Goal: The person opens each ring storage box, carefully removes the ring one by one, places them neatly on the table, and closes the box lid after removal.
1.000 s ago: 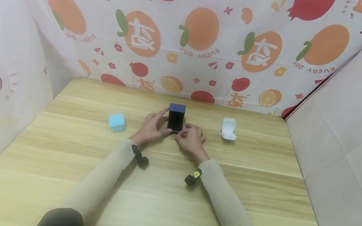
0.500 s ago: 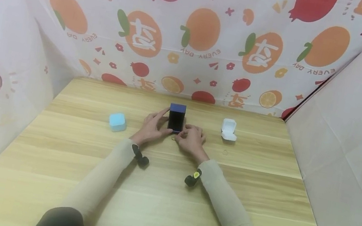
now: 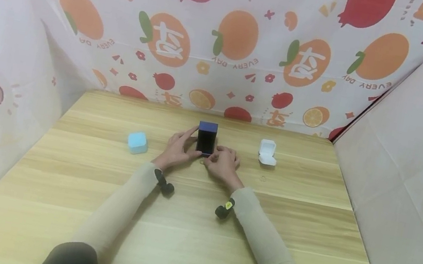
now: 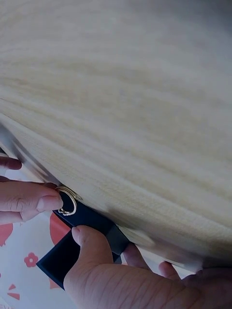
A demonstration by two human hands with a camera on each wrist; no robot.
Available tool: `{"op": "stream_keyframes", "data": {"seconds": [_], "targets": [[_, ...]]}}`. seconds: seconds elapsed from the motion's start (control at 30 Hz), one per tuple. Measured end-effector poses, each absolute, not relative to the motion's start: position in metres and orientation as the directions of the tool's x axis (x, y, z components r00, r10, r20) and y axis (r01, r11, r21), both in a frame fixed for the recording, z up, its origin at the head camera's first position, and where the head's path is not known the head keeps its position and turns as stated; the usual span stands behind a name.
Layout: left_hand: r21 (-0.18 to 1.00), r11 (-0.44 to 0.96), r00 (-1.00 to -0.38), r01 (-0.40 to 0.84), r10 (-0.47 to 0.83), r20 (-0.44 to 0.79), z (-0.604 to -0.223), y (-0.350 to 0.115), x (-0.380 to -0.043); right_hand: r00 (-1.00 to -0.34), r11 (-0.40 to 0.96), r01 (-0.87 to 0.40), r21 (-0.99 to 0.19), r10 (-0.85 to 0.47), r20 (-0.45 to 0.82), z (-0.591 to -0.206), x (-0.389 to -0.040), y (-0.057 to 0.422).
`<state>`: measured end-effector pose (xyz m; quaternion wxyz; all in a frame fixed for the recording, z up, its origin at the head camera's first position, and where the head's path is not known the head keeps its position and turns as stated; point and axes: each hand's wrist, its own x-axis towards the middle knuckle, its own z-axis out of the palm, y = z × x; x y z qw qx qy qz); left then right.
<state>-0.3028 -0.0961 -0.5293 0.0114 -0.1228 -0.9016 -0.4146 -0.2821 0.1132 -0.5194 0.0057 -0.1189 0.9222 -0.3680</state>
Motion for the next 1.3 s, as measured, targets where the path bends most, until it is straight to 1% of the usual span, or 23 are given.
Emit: {"op": "stream_keyframes", "data": {"seconds": [0.8,1.13,1.3], "targets": [[0.751,0.616,-0.968,0.236,0.218,0.125,-0.528,-0.097,-0.304,-0.972,0.701,-0.22,-0.679,-0.216,0.092,-0.521,-0.284,0.111],[0.746,0.621,-0.967,0.239,0.22,0.128,-0.526,-0.098,-0.302,-0.975,0.727,-0.221,-0.65,-0.172,0.138,-0.524,-0.284,0.102],[0.739,0.629,-0.967,0.241,0.221,0.127,-0.527,-0.097,-0.303,-0.981,0.739,-0.194,-0.645,-0.145,0.129,-0.522,-0.282,0.1]]}}
